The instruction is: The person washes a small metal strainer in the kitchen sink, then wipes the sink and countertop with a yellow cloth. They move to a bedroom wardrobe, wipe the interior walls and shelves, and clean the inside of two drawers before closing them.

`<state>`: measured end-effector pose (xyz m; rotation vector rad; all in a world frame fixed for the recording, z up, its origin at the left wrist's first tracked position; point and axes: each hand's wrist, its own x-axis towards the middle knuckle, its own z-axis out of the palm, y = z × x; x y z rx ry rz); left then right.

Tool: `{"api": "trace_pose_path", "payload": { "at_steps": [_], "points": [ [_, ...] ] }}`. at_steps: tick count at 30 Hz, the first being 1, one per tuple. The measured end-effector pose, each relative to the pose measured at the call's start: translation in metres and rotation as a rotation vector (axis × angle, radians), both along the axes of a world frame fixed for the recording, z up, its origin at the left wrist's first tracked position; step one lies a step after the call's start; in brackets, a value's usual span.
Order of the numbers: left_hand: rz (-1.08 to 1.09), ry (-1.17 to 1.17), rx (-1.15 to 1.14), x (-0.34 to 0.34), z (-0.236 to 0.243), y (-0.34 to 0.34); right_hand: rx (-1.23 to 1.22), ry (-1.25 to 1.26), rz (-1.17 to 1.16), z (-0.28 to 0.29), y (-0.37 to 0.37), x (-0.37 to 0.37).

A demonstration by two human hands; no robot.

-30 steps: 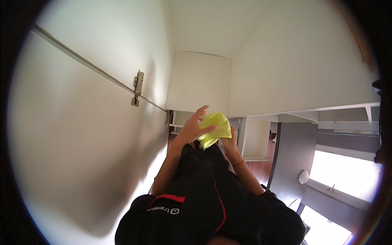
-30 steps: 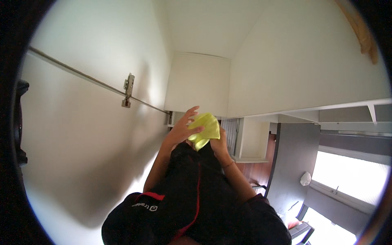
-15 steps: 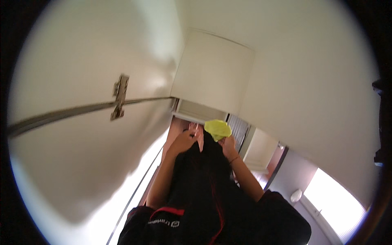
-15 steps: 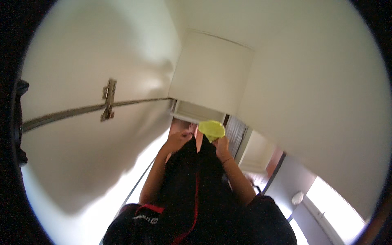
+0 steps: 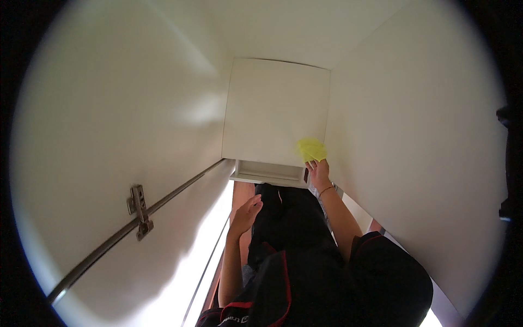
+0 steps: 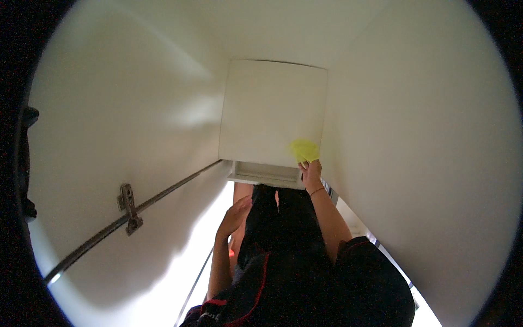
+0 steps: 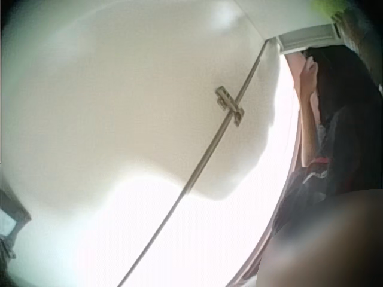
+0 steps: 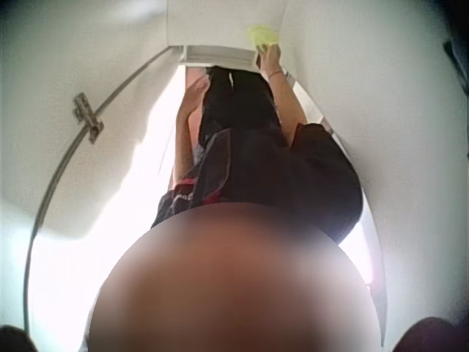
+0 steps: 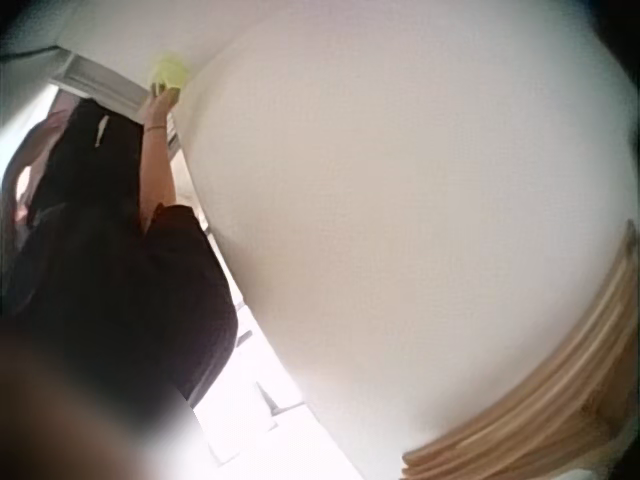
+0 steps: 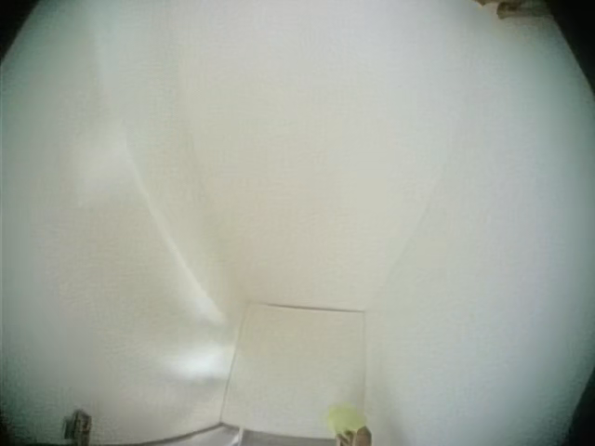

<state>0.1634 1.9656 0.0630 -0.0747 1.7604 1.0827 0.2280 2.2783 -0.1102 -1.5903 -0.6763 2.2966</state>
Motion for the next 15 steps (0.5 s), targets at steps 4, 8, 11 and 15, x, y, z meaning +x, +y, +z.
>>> {"api": "trace_pose_path", "payload": {
  "at_steps": [4,8,11,15],
  "points": [
    [0.104,0.012,0.062,-0.015,-0.024,0.008,0.039,0.047,-0.029,0.007,0.02,-0.029],
    [0.107,-0.046,0.078,-0.025,-0.041,0.023,0.047,0.042,-0.049,0.005,0.035,-0.054],
    [0.017,-0.052,0.05,-0.037,-0.046,0.032,0.068,0.07,-0.071,0.003,0.044,-0.072],
    [0.02,-0.009,0.113,-0.057,-0.058,0.041,0.155,0.067,-0.051,0.002,0.053,-0.094]
  ]
}}
